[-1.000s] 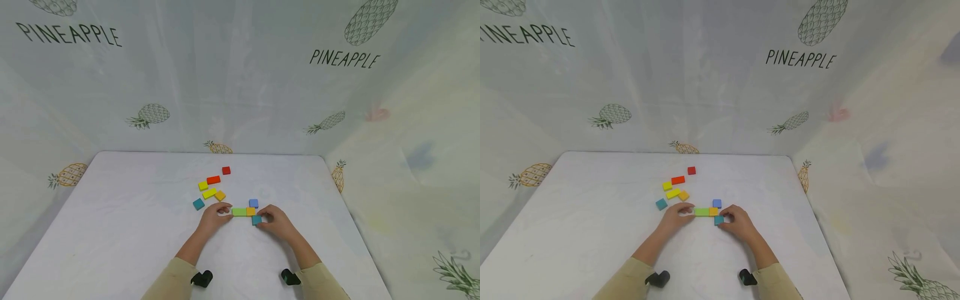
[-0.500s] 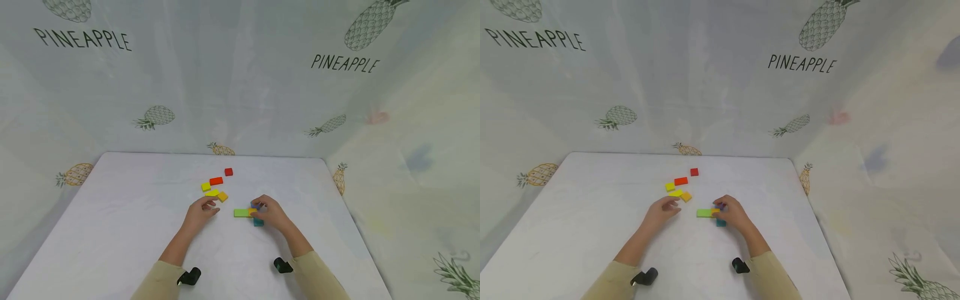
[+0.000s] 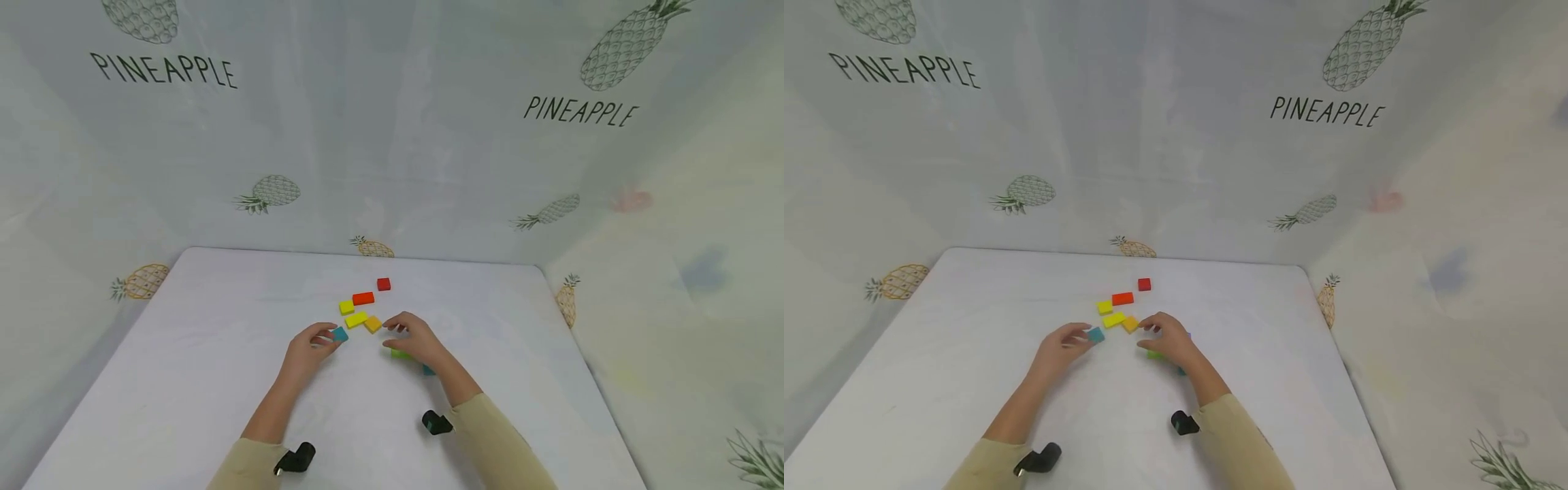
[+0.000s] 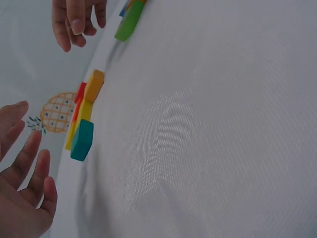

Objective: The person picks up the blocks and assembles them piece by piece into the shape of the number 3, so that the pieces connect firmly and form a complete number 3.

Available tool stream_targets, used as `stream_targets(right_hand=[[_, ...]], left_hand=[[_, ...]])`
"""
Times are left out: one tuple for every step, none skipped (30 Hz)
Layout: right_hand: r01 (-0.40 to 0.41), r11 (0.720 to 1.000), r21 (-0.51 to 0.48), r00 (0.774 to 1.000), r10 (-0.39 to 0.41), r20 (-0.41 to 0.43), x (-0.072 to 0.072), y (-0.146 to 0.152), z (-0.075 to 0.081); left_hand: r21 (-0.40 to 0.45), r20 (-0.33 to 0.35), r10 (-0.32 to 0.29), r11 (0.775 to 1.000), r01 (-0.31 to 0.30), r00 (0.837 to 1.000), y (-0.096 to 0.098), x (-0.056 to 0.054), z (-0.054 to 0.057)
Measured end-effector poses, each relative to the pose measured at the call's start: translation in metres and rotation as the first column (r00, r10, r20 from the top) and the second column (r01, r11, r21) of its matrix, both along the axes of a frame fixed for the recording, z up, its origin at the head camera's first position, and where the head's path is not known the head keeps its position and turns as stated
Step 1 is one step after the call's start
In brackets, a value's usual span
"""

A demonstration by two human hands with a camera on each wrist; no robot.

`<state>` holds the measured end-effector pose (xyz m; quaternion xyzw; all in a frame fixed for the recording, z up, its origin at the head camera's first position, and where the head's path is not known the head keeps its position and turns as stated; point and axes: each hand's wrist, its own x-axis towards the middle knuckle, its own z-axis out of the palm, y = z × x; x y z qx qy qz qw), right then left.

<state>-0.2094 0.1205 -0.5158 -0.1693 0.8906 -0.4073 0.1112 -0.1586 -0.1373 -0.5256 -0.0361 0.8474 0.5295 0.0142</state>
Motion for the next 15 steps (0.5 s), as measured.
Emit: stream_targets(right_hand=[[-0.003,1.0,0.001,1.0,0.003,0.002,-0.002,-0.004,-0.001],[-0.008,1.0,-0.002,1.0,0.008,0.003,-0.004,-0.007,-0.001],[-0.014,1.0,-0.005,1.0,0.014,0.003,-0.006,-0.011,-0.001],[-0.02,1.0,-0.006,1.0,0.02,0.005,-0.008,-0.015,-0.002],[-0.025,1.0,-0.01,1.0,0.026,0.007,-0.009,-0.019,-0.002],[-0.028,1.0,-0.009,1.0,0.028,0.01,-0.011,-0.023,-0.002],[-0.031,0.999,-0.008,0.999,0.032,0.012,-0.012,-0.027,-0.002],[-0.036,0.999,-0.008,0.999,0.036,0.015,-0.013,-0.031,-0.002],[-0.038,0.999,-0.008,0.999,0.038,0.018,-0.014,-0.034,-0.003],[-0.041,0.999,0.001,0.999,0.041,0.016,-0.015,-0.038,-0.005],[-0.044,0.999,0.006,0.999,0.044,0.013,-0.016,-0.041,-0.006],[-0.045,0.999,0.015,0.999,0.045,0.008,-0.016,-0.045,-0.008],[-0.047,0.999,0.024,0.999,0.047,-0.002,-0.017,-0.048,-0.01],[-0.046,0.998,0.038,0.999,0.047,-0.012,-0.017,-0.051,-0.012],[-0.045,0.998,0.051,0.999,0.046,-0.025,-0.018,-0.053,-0.015]], left_hand=[[-0.005,0.009,0.008,1.0,-0.008,1.0,-0.002,0.0,0.0],[-0.009,0.015,0.014,1.0,-0.014,1.0,-0.004,0.001,0.001],[-0.013,0.022,0.022,1.0,-0.021,1.0,-0.006,0.001,0.001],[-0.02,0.026,0.029,0.999,-0.028,0.999,-0.008,0.002,0.001],[-0.025,0.029,0.035,0.999,-0.034,0.999,-0.01,0.003,0.002],[-0.028,0.027,0.039,0.999,-0.038,0.999,-0.012,0.004,0.002],[-0.031,0.029,0.045,0.999,-0.044,0.999,-0.014,0.005,0.001],[-0.033,0.032,0.052,0.998,-0.051,0.998,-0.016,0.006,0.001],[-0.034,0.034,0.061,0.998,-0.06,0.998,-0.018,0.008,0.001],[-0.037,0.031,0.067,0.997,-0.065,0.997,-0.02,0.01,0.0],[-0.037,0.031,0.072,0.997,-0.071,0.997,-0.022,0.011,0.0],[-0.04,0.028,0.076,0.996,-0.074,0.997,-0.025,0.013,-0.001],[-0.041,0.031,0.083,0.996,-0.081,0.996,-0.027,0.014,-0.002],[-0.043,0.028,0.085,0.996,-0.084,0.996,-0.029,0.016,-0.002],[-0.041,0.024,0.091,0.995,-0.09,0.996,-0.031,0.017,-0.002]])
